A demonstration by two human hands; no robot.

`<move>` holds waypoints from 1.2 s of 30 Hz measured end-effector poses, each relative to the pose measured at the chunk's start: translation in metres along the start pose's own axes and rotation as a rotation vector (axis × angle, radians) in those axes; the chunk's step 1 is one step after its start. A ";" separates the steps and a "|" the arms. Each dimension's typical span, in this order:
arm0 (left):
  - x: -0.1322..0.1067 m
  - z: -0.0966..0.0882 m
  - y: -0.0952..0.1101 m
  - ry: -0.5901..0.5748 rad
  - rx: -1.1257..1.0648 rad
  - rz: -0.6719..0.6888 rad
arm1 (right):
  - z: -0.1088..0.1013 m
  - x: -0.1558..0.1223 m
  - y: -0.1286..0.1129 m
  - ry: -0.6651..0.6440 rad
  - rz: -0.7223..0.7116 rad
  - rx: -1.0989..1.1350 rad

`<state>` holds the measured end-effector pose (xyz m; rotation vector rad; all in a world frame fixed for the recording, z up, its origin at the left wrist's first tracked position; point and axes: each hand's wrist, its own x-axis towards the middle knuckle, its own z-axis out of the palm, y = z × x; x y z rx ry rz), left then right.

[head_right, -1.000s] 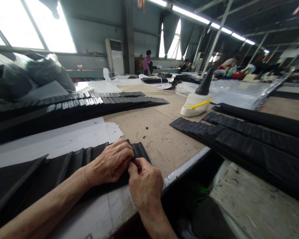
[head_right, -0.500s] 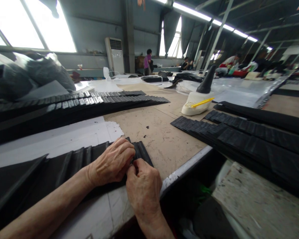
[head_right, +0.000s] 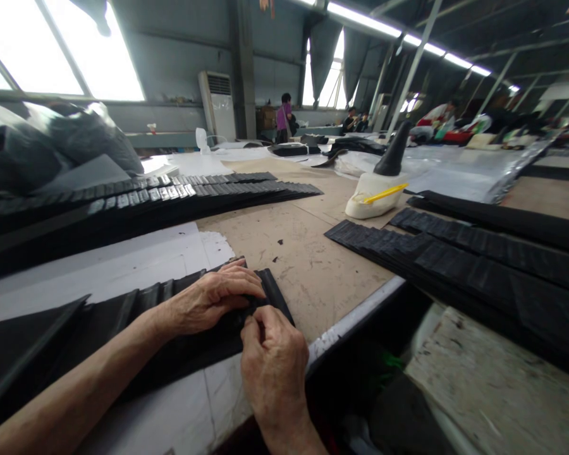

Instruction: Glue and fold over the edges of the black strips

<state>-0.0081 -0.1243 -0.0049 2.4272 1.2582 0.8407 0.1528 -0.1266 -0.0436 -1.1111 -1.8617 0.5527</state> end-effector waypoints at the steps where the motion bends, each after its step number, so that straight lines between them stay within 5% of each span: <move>1: 0.001 0.000 0.000 -0.012 -0.016 -0.011 | 0.000 0.000 0.000 0.006 -0.013 0.003; 25: 0.007 -0.006 0.000 -0.073 -0.078 -0.111 | -0.003 0.001 -0.001 -0.040 0.041 0.017; 36: 0.010 0.001 0.008 0.003 -0.100 -0.222 | -0.001 0.001 -0.001 -0.027 0.042 0.023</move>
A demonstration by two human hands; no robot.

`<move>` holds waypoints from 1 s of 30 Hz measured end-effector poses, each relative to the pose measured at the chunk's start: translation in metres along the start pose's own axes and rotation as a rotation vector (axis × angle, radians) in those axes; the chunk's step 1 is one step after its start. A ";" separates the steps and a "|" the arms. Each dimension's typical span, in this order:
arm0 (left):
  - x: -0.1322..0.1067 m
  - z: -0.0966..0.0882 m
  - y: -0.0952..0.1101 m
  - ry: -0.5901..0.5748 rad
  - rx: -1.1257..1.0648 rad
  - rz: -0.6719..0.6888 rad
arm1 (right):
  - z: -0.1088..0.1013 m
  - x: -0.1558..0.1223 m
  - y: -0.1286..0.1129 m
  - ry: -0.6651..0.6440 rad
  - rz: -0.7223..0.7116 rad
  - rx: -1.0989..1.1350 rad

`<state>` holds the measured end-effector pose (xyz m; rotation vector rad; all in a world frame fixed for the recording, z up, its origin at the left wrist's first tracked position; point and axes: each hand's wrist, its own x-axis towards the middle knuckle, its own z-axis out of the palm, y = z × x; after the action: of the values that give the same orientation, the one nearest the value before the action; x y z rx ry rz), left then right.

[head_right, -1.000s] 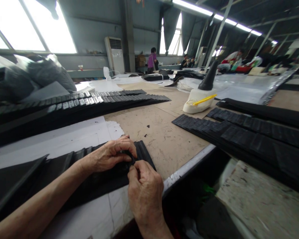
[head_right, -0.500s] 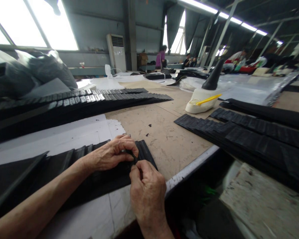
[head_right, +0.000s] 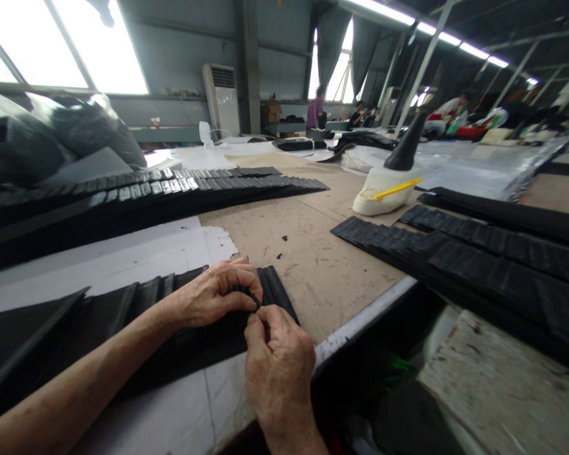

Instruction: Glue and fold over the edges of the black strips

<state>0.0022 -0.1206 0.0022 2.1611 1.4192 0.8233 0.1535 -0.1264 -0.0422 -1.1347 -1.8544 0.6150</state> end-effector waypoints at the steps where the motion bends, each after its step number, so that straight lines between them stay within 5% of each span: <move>1: 0.000 0.000 0.001 -0.001 -0.007 -0.008 | 0.000 0.000 0.000 0.004 -0.004 -0.001; 16: 0.002 0.001 -0.001 0.010 -0.091 0.019 | 0.000 -0.001 -0.004 0.000 0.044 0.028; 20: 0.002 0.004 -0.003 0.032 -0.051 0.005 | -0.016 0.008 0.000 -0.036 0.325 0.328; 23: 0.002 0.011 -0.005 0.010 0.009 0.002 | -0.034 0.021 0.010 0.167 0.562 0.569; 26: 0.001 0.017 -0.005 -0.020 0.066 0.014 | -0.048 0.031 0.023 0.292 0.601 0.625; 30: 0.000 0.020 0.000 -0.031 0.121 0.012 | -0.051 0.029 0.035 0.253 0.597 0.573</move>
<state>0.0160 -0.1207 -0.0126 2.2640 1.4771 0.7220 0.2073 -0.0859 -0.0300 -1.2840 -1.0056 1.1851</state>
